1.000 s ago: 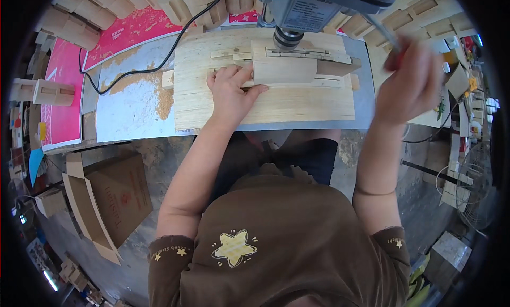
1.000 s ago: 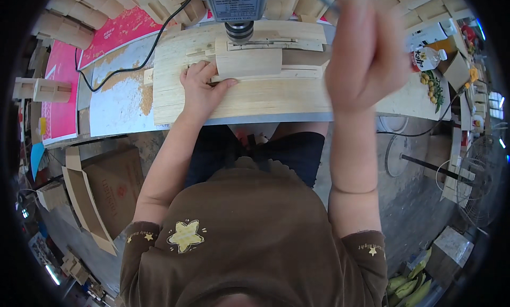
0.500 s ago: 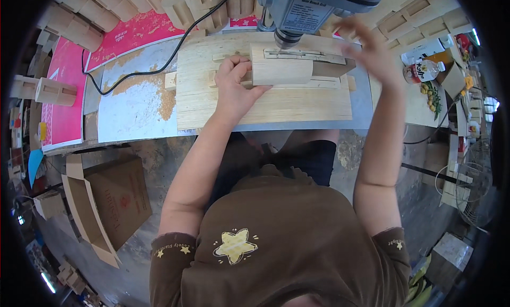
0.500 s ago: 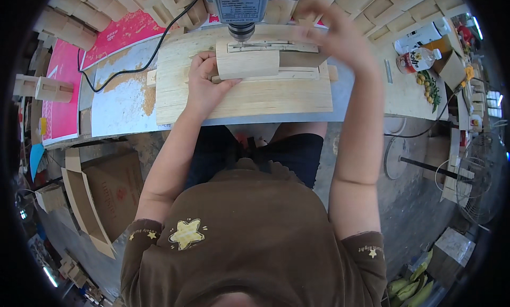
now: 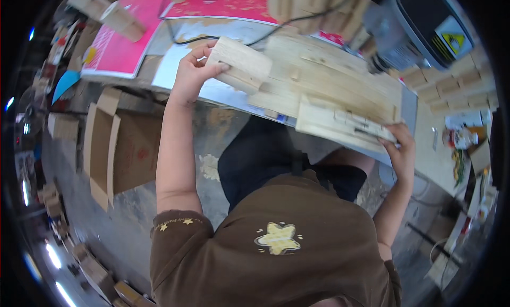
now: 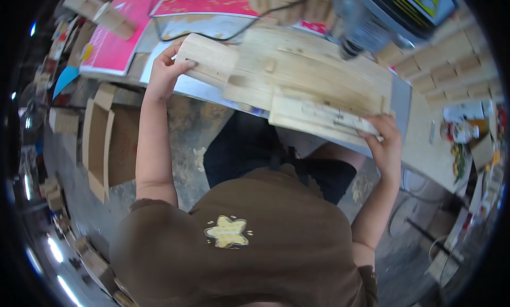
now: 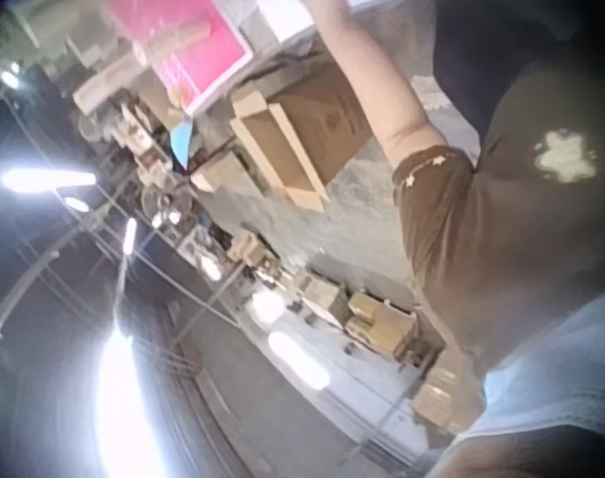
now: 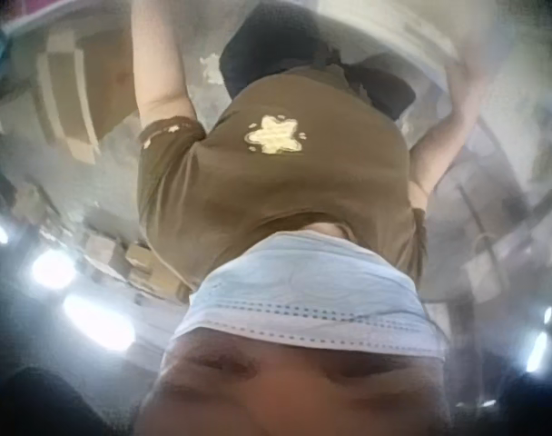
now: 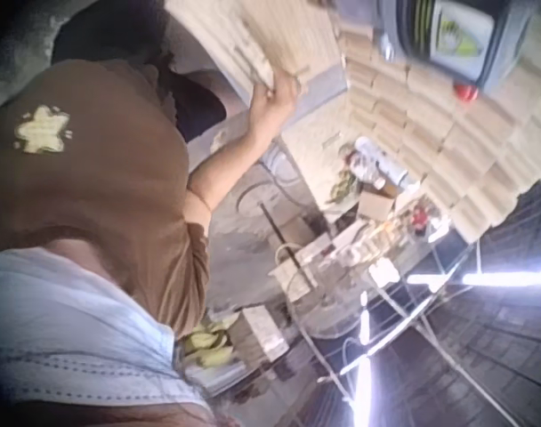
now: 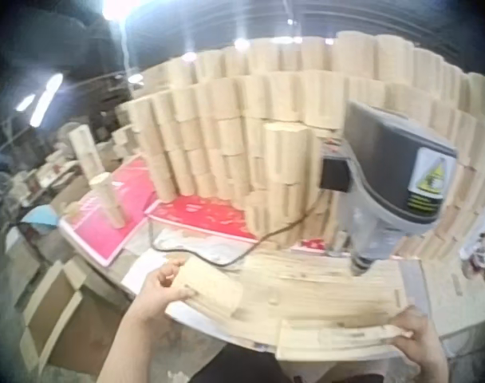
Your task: Drilling vertical holes into cylindrical wooden blocks using a drill press.
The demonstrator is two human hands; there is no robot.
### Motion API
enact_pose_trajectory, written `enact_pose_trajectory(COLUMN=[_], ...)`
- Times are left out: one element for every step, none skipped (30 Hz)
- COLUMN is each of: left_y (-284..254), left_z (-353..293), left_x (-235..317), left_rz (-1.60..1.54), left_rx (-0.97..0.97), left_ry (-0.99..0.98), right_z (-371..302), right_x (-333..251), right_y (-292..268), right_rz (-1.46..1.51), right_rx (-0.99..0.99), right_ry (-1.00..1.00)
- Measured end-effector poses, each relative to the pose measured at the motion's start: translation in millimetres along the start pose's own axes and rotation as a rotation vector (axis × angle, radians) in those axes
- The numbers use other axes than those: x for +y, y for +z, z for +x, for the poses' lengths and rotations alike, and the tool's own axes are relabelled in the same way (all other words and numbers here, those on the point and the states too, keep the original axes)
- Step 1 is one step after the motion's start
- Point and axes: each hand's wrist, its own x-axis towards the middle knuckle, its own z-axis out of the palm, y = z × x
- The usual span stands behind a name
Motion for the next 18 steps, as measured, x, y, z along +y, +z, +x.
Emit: enact_pose_trajectory(left_y=[-16.4, -28.4, -40.7, -52.6, -60.7, -66.1, -70.0, -75.3, -82.4, -85.7, -87.0, -84.9, -80.5, -75.0, -69.7, -64.9, -62.0, -63.0], left_z=[-2.3, -3.7, -4.3, -6.1, -6.5, -7.6, -6.8, -5.4, -6.0, -5.4, -7.6, -8.8, -8.7, -11.1, -12.6, -14.0, -15.0, -16.0], left_x=[6.8, 12.3, 16.1, 17.9, 18.3, 17.5, 14.9, 8.8, -5.3, -17.8, -29.6, -39.3, -46.2, -50.8, -57.0, -66.3, -74.5, -80.2], left_rz=[0.011, 0.015, 0.024, 0.124, 0.22, 0.225, 0.56, 0.897, 0.931, 0.933, 0.935, 0.932, 0.924, 0.788, 0.645, 0.64, 0.463, 0.285], left_rx=[0.056, 0.104, 0.135, 0.217, 0.293, 0.319, 0.403, 0.488, 0.479, 0.501, 0.531, 0.554, 0.558, 0.688, 0.811, 0.816, 0.854, 0.882], left_ry=[-0.017, -0.034, -0.02, 0.005, 0.031, 0.047, 0.096, 0.134, 0.151, 0.167, 0.238, 0.308, 0.323, 0.356, 0.386, 0.396, 0.285, 0.175], right_z=[1.0, -0.1, -0.4, -0.5, -1.2, -3.2, -5.3, -6.0, -6.4, -7.5, -8.5, -9.6, -10.3, -10.3, -9.7, -9.3, -8.0, -7.7], right_x=[-6.2, -10.2, -12.5, -13.9, -13.8, -12.8, -11.3, -9.8, -8.8, -8.3, -8.9, -10.1, -11.4, -12.6, -13.3, -14.8, -15.6, -15.3], right_y=[4.7, 6.9, 10.7, 15.0, 16.5, 16.9, 17.3, 18.9, 20.4, 19.7, 20.2, 21.2, 22.2, 22.6, 23.7, 22.7, 22.8, 23.2], right_rz=[-0.014, -0.035, -0.022, -0.023, -0.028, -0.02, -0.012, -0.001, 0.009, 0.016, 0.023, 0.022, 0.04, 0.06, 0.048, 0.046, 0.039, 0.032], right_rx=[-0.012, -0.02, -0.026, -0.009, 0.015, 0.015, 0.031, 0.045, 0.048, 0.052, 0.055, 0.065, 0.065, 0.063, 0.076, 0.083, 0.077, 0.071], right_ry=[-0.009, -0.012, -0.044, -0.051, -0.055, -0.084, -0.052, -0.019, -0.048, -0.038, -0.024, -0.036, 0.01, 0.057, 0.052, 0.043, 0.043, 0.045])
